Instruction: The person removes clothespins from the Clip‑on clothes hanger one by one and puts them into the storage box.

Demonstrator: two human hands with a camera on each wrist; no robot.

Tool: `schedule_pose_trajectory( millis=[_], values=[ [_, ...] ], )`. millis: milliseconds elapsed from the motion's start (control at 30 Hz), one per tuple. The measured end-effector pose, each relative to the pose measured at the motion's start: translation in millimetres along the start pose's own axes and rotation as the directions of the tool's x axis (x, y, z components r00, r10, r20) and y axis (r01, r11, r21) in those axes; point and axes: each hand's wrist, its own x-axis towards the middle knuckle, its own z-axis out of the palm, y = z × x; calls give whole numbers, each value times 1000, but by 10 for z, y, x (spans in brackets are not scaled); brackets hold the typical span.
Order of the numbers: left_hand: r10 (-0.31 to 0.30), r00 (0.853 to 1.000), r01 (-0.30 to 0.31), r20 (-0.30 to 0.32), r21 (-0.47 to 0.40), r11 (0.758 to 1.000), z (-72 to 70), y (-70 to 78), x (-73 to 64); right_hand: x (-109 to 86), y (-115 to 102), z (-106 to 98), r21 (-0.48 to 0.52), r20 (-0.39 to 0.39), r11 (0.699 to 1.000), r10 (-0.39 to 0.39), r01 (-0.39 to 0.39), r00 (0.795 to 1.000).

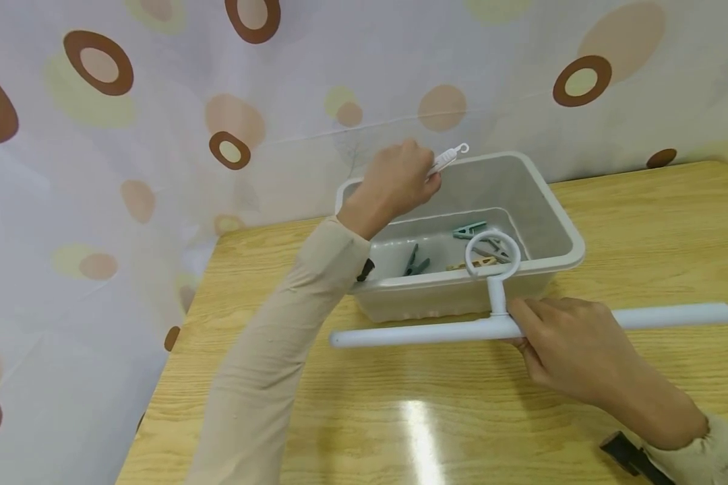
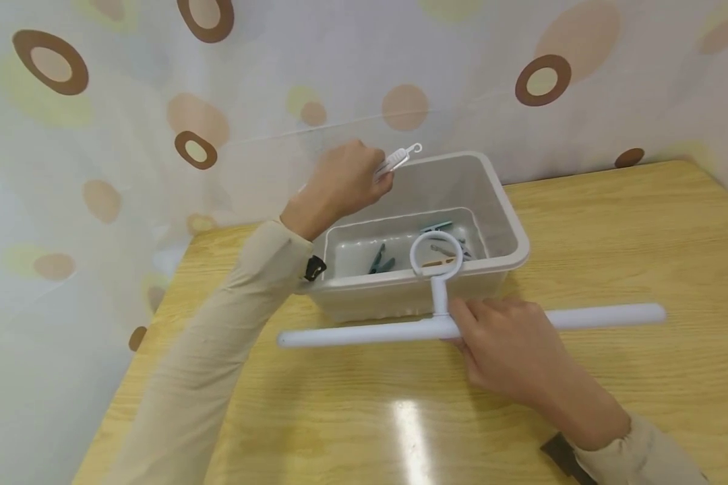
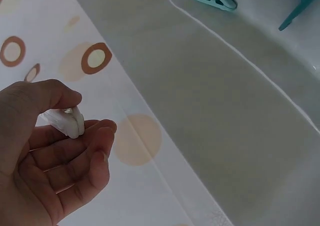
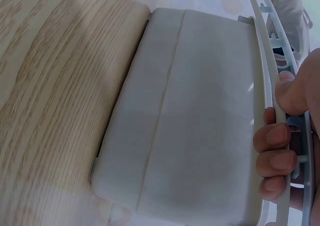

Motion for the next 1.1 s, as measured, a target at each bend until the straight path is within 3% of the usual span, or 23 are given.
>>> schedule_pose_trajectory(
  millis=[167,333,433,700,800,967,1033,1100],
  values=[
    [12,999,-12,41,-8,1000,132,6,-9,-8,-4,-6,-2,3,1000,-1,1,1000],
    [56,988,-55,141,-14,998,239,-6,13,-10,-15,-9,6,6,1000,-3,3,1000],
    [95,970,-82,225,-68,994,289,-7,35,-12,-19,-10,10,10,1000,-2,2,1000],
    [181,898,-118,402,-177,977,416,35,60,-26,-6,-1,22,1,1000,-12,12,1000],
    [167,872,-84,460,-196,977,444,28,58,-29,-6,-3,28,6,1000,-13,13,1000],
    [83,815,36,573,-193,981,466,5,28,-28,-9,-8,31,10,999,-19,18,1000],
    [63,811,54,582,-183,982,473,-5,31,-27,-10,-7,31,8,999,-19,19,1000],
    [70,827,38,558,-180,983,471,-17,46,-26,-10,-2,33,5,999,-21,21,1000]
  ],
)
